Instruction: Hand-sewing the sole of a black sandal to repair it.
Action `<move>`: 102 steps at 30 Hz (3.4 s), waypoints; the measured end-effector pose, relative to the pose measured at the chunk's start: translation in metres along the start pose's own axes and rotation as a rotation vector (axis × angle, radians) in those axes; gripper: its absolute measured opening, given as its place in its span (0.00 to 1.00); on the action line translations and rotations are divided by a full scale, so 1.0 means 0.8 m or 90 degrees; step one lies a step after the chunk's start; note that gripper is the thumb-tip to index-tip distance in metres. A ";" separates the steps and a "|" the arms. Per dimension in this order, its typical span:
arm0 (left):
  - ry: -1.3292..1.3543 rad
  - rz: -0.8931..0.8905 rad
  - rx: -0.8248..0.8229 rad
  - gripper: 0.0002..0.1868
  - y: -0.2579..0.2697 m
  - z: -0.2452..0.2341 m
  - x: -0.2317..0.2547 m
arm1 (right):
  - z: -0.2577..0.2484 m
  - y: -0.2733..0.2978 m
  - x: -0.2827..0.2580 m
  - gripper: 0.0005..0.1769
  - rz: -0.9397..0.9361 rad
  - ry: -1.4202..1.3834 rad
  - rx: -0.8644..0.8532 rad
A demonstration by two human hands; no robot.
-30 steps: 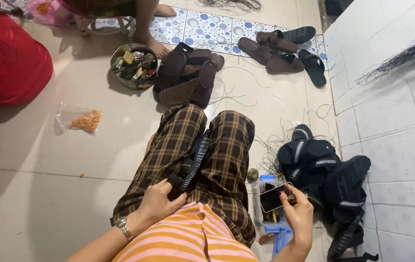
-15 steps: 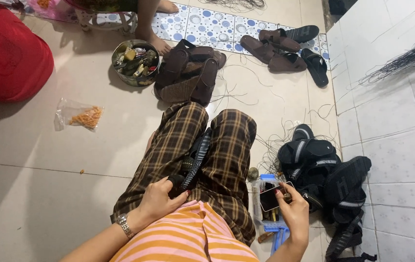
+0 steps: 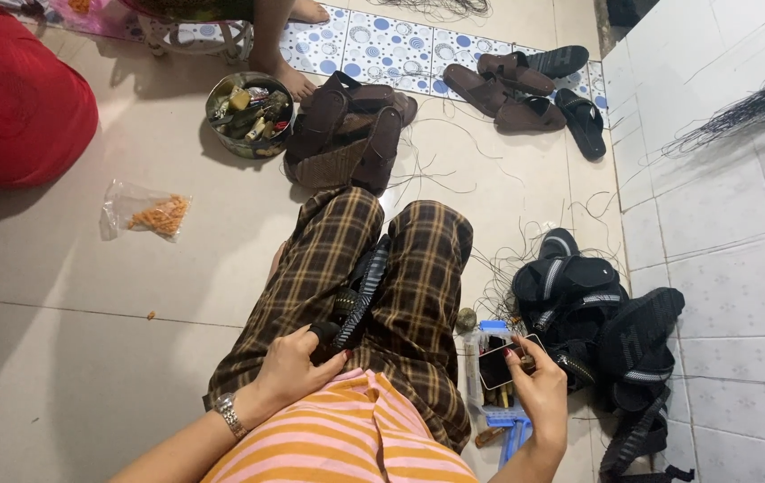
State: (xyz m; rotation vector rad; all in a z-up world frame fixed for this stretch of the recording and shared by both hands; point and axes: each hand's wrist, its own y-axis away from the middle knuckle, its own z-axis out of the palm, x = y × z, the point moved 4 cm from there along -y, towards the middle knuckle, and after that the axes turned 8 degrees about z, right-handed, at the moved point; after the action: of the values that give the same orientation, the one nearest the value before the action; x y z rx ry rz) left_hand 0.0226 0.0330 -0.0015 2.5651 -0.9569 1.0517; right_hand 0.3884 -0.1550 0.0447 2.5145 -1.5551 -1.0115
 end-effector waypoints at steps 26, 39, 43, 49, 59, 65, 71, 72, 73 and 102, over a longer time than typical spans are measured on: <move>-0.009 -0.001 0.016 0.34 0.001 0.004 -0.005 | 0.001 0.006 -0.014 0.21 -0.004 -0.005 -0.008; -0.025 -0.042 -0.054 0.34 -0.009 0.007 0.001 | 0.008 0.002 -0.011 0.21 -0.025 0.008 -0.011; 0.064 -0.041 -0.061 0.24 -0.017 -0.006 0.003 | 0.003 0.013 -0.028 0.22 0.010 -0.005 -0.037; 0.238 -0.181 0.072 0.29 -0.006 -0.116 0.009 | 0.005 0.012 -0.039 0.19 -0.012 -0.117 -0.040; 0.007 0.401 0.072 0.12 -0.013 -0.141 0.061 | 0.083 -0.011 -0.045 0.39 -0.016 -0.849 -0.358; 0.036 0.340 0.057 0.18 -0.022 -0.057 -0.009 | 0.091 0.010 -0.070 0.27 0.095 -0.883 -0.309; 0.005 0.302 0.070 0.17 -0.019 -0.046 -0.014 | 0.100 -0.003 -0.054 0.28 0.089 -0.916 -0.318; 0.008 0.293 0.077 0.16 -0.018 -0.046 -0.015 | 0.095 -0.001 -0.062 0.29 0.078 -0.923 -0.329; 0.009 0.291 0.075 0.16 -0.015 -0.045 -0.015 | 0.093 0.001 -0.065 0.29 0.082 -0.923 -0.330; 0.040 -0.208 0.021 0.31 0.004 -0.076 -0.111 | 0.100 -0.138 0.031 0.16 0.408 -0.881 0.009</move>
State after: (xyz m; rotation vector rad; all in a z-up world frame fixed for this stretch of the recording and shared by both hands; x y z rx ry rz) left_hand -0.0605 0.0996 -0.0187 2.5791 -0.4841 1.0514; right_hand 0.4412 -0.0949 -0.0683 0.8609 -2.2025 -2.6871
